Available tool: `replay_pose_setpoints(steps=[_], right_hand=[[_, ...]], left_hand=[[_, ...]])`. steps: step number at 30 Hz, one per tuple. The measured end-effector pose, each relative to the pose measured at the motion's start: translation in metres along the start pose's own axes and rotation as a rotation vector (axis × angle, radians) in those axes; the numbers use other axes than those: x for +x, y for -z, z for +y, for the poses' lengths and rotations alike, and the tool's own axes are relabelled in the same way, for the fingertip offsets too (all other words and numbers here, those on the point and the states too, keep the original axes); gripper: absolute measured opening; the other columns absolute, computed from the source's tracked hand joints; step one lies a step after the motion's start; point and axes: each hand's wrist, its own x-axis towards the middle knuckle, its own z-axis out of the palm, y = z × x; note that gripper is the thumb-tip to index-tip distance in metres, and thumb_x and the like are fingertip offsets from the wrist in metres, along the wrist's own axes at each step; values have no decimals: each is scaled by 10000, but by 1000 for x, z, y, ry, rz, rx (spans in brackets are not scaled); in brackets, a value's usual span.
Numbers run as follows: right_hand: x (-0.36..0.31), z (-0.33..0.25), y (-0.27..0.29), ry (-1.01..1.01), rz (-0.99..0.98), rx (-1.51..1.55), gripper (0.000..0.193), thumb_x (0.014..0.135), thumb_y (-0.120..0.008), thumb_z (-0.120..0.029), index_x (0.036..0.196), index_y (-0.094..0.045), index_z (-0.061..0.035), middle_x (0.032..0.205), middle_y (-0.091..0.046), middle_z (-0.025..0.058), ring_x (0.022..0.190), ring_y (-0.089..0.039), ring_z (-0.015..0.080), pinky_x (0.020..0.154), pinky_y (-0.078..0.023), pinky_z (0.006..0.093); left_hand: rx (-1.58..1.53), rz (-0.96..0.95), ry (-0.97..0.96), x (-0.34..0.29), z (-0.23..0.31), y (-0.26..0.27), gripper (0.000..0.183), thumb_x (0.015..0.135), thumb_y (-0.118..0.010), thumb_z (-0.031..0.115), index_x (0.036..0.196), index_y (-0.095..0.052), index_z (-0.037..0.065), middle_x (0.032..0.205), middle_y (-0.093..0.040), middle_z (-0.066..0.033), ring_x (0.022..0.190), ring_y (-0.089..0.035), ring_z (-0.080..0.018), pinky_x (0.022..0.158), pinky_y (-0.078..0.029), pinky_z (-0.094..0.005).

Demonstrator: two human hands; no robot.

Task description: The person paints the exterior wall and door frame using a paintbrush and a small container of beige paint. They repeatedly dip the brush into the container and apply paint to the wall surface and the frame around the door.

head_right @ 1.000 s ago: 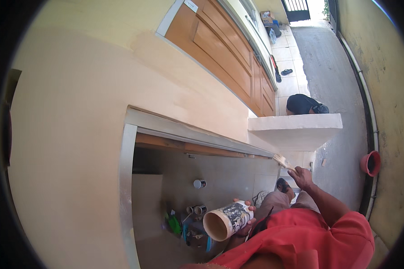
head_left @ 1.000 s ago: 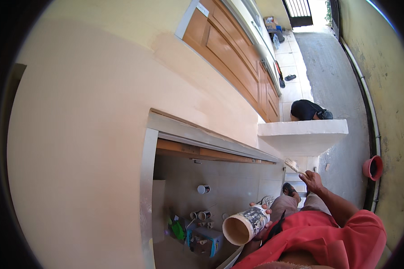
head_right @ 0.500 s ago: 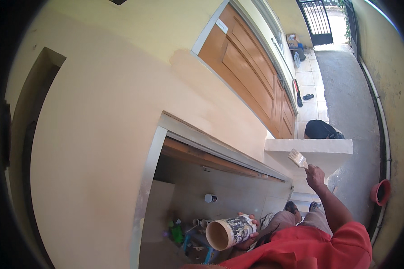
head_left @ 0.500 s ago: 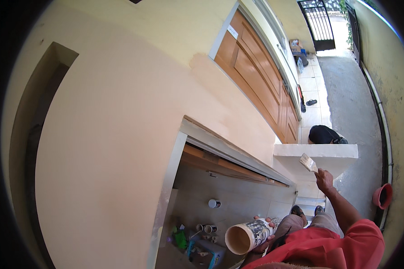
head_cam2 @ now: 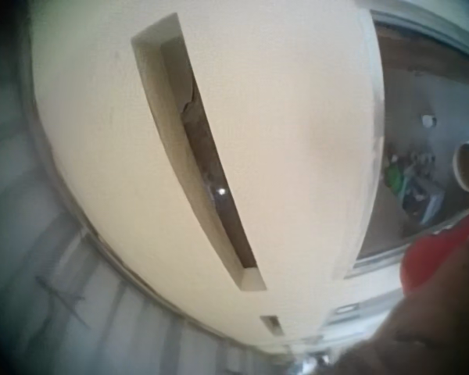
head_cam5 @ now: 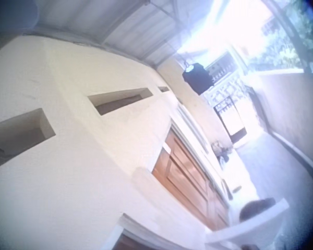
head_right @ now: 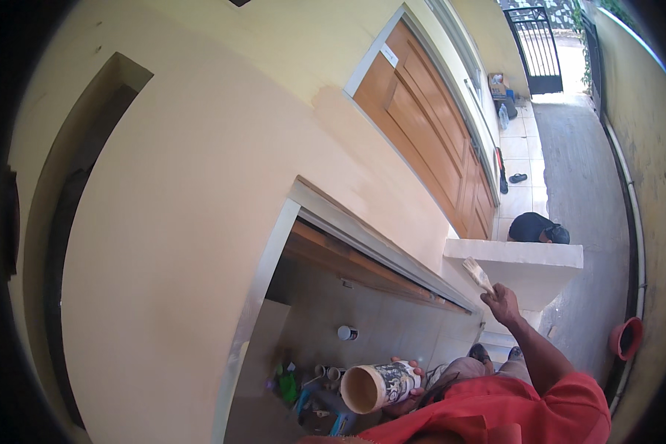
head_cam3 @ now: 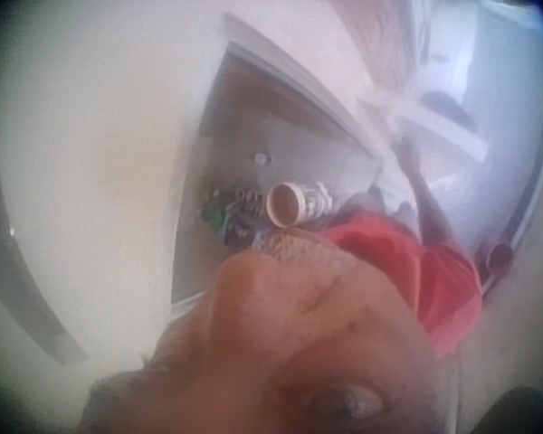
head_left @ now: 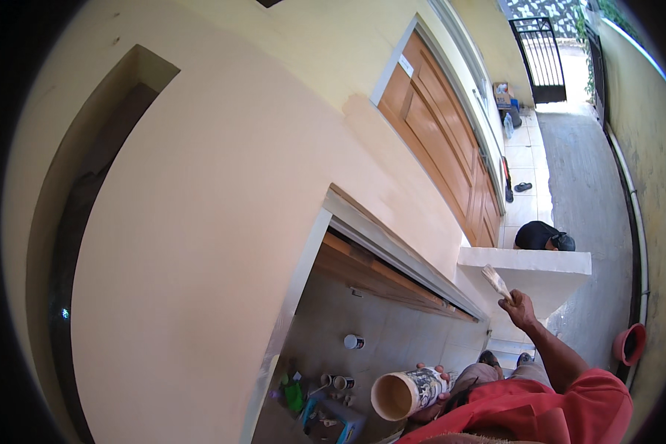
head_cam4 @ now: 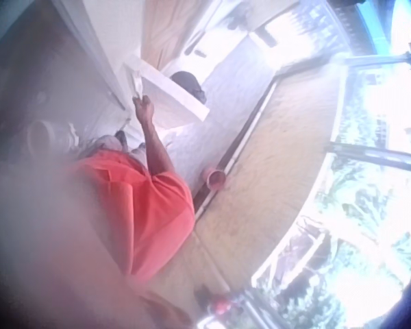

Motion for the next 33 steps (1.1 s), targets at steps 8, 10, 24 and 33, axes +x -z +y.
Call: replay_pose_setpoints(steps=[8,10,24,33], right_hand=[[-90,-118,-27,-297,-594,702,295,1043,-627,-228,1257,-693,-35,936,-696,60,858,-709,181,742,-595,364],[-103,-142,-32,-326,-681,762,414,1063,-616,-267,1411,-624,-42,1052,-689,68,926,-728,206,799,-609,377],[-118,-167,-28,-21,-531,561,287,1077,-623,-219,1251,-674,4,817,-692,78,632,-659,153,524,-515,324],[-81,-191,23,272,-194,25,459,1041,-671,-400,1096,-670,55,843,-678,257,777,-698,361,737,-525,479]], left_hand=[[-18,29,-27,7,-8,-18,533,944,-695,490,1387,-680,193,1488,-503,-168,1423,-427,-365,1009,-504,-569],[-4,32,-20,12,-11,-21,535,939,-699,490,1381,-683,187,1484,-509,-168,1424,-427,-366,1014,-501,-569],[24,106,-50,21,-32,-32,552,906,-724,490,1339,-705,148,1454,-552,-174,1429,-426,-368,1053,-478,-569],[-45,136,-22,28,-17,-41,555,842,-766,472,1271,-737,121,1393,-639,-129,1433,-434,-346,1087,-450,-569]])
